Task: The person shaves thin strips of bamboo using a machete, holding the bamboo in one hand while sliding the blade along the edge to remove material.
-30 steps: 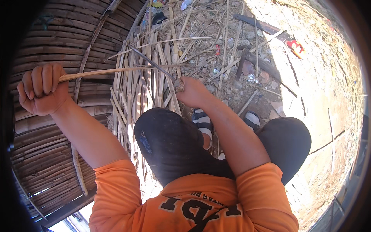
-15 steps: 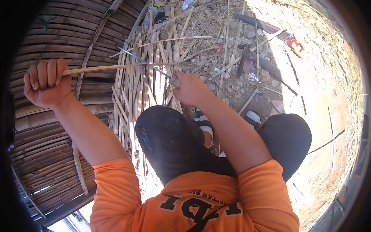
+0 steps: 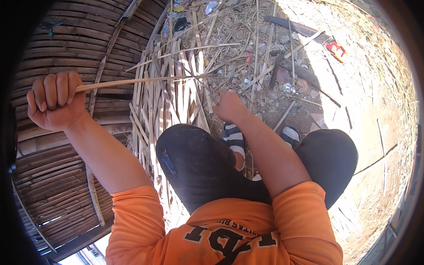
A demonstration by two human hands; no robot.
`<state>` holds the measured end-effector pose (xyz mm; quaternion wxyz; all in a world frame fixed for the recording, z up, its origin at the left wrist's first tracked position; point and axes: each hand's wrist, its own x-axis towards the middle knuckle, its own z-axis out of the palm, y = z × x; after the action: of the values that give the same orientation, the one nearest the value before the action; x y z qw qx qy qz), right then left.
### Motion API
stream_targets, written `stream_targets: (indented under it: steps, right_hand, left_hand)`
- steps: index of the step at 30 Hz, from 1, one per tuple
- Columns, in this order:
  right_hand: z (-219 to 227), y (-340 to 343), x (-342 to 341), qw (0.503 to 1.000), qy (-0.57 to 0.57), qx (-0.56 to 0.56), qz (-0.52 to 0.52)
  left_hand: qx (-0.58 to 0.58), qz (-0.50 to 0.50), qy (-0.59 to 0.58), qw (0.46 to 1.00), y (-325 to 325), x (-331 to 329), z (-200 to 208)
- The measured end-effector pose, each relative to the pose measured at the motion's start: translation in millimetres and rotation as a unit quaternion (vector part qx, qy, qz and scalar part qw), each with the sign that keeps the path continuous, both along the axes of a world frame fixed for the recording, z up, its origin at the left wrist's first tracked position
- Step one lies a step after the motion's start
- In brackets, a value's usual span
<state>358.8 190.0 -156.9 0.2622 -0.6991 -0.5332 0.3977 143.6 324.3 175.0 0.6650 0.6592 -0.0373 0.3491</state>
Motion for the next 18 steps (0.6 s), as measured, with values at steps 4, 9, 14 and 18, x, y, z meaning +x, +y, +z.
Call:
stream_targets:
  steps: [4, 9, 14, 18]
  right_hand:
    - [41.4, 5.6, 5.8, 0.994, 0.066, 0.074, -0.053]
    - [86.4, 6.4, -10.1, 0.979, 0.164, 0.111, -0.048]
    - [5.0, 0.3, -20.5, 0.998, 0.039, 0.05, -0.006]
    - [14.9, 7.3, -2.9, 0.999, 0.013, 0.029, 0.005]
  left_hand:
    - [0.041, -0.053, 0.005, 0.998, 5.2, 13.4, 2.5]
    - [0.012, -0.036, 0.001, 0.999, 12.7, 11.7, 1.7]
    - [0.003, -0.04, 0.004, 0.999, 15.2, -3.8, 2.3]
    - [0.008, 0.017, -0.009, 1.0, 3.1, -22.3, -4.2]
